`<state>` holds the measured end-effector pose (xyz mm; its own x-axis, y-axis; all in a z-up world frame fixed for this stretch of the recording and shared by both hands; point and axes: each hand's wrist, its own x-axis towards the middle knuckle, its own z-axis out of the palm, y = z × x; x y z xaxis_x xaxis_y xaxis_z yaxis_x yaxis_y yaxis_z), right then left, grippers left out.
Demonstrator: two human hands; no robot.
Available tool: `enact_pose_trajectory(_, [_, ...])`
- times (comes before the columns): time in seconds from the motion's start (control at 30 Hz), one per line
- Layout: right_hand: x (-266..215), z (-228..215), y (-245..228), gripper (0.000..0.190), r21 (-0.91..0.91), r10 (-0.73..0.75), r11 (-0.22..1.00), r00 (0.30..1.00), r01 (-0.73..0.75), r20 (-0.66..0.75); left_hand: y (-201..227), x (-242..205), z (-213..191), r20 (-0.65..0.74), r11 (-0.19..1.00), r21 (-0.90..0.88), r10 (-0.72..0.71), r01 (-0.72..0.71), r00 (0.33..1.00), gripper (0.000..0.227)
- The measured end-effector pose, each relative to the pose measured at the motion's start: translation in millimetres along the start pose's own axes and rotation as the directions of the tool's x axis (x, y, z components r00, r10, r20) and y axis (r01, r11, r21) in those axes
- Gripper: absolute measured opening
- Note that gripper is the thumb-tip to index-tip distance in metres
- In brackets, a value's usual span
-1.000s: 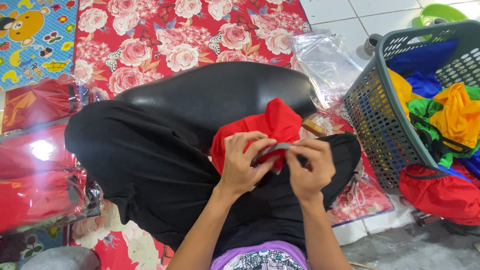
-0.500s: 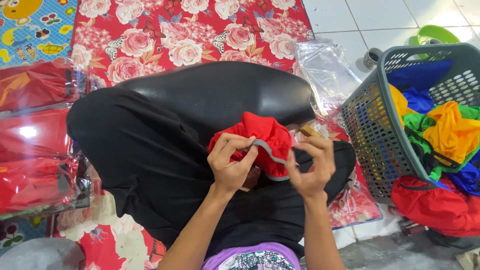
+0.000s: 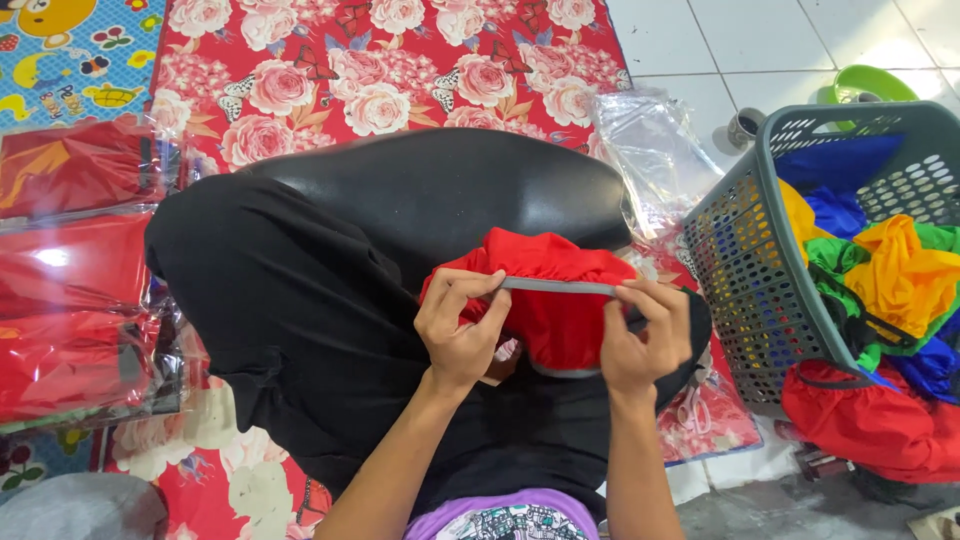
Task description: Fitting a red elasticized fabric cover onto a motorcycle seat.
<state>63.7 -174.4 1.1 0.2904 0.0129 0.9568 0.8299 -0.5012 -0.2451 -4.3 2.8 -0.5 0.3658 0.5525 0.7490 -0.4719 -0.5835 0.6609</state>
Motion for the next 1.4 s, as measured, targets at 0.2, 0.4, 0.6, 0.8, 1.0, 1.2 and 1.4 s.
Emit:
enact_pose_trajectory(0.2, [-2, -19, 26, 0.023, -0.026, -0.047, 0.999, 0.992, 0.045, -0.118, -4, -4, 1, 0.005, 0.993, 0.092, 0.078, -0.078, 0.997, 0.021])
enact_pose_trajectory(0.4, [-5, -43, 46, 0.022, -0.055, 0.01, 0.998, 0.99, -0.017, -0.14, 0, 2, -1, 0.043, 0.983, 0.162, 0.077, -0.084, 0.996, 0.023])
enact_pose_trajectory(0.6, [-9, -46, 49, 0.016, -0.007, 0.108, 0.994, 0.987, -0.11, -0.119, 1, 1, 0, 0.076, 0.986, 0.162, 0.028, -0.04, 0.997, 0.022])
enact_pose_trajectory(0.8, [-10, -36, 34, 0.011, 0.049, 0.154, 0.988, 0.982, -0.15, -0.106, 2, 1, 1, 0.075, 0.989, 0.146, -0.022, 0.011, 0.997, 0.023])
enact_pose_trajectory(1.0, [-15, -35, 25, 0.019, 0.053, 0.129, 0.991, 0.986, -0.124, -0.104, 5, 2, 3, 0.062, 0.989, 0.128, -0.082, 0.073, 0.995, 0.02])
enact_pose_trajectory(1.2, [-25, -24, -14, 0.028, 0.068, 0.087, 0.994, 0.992, -0.081, -0.093, -8, -13, 1, 0.126, 0.963, 0.172, -0.229, 0.206, 0.965, 0.039])
enact_pose_trajectory(1.4, [-31, -16, -38, 0.028, 0.075, 0.109, 0.992, 0.993, -0.105, -0.048, 15, -3, 3, 0.491, 0.735, -0.111, -0.544, 0.669, 0.68, 0.01])
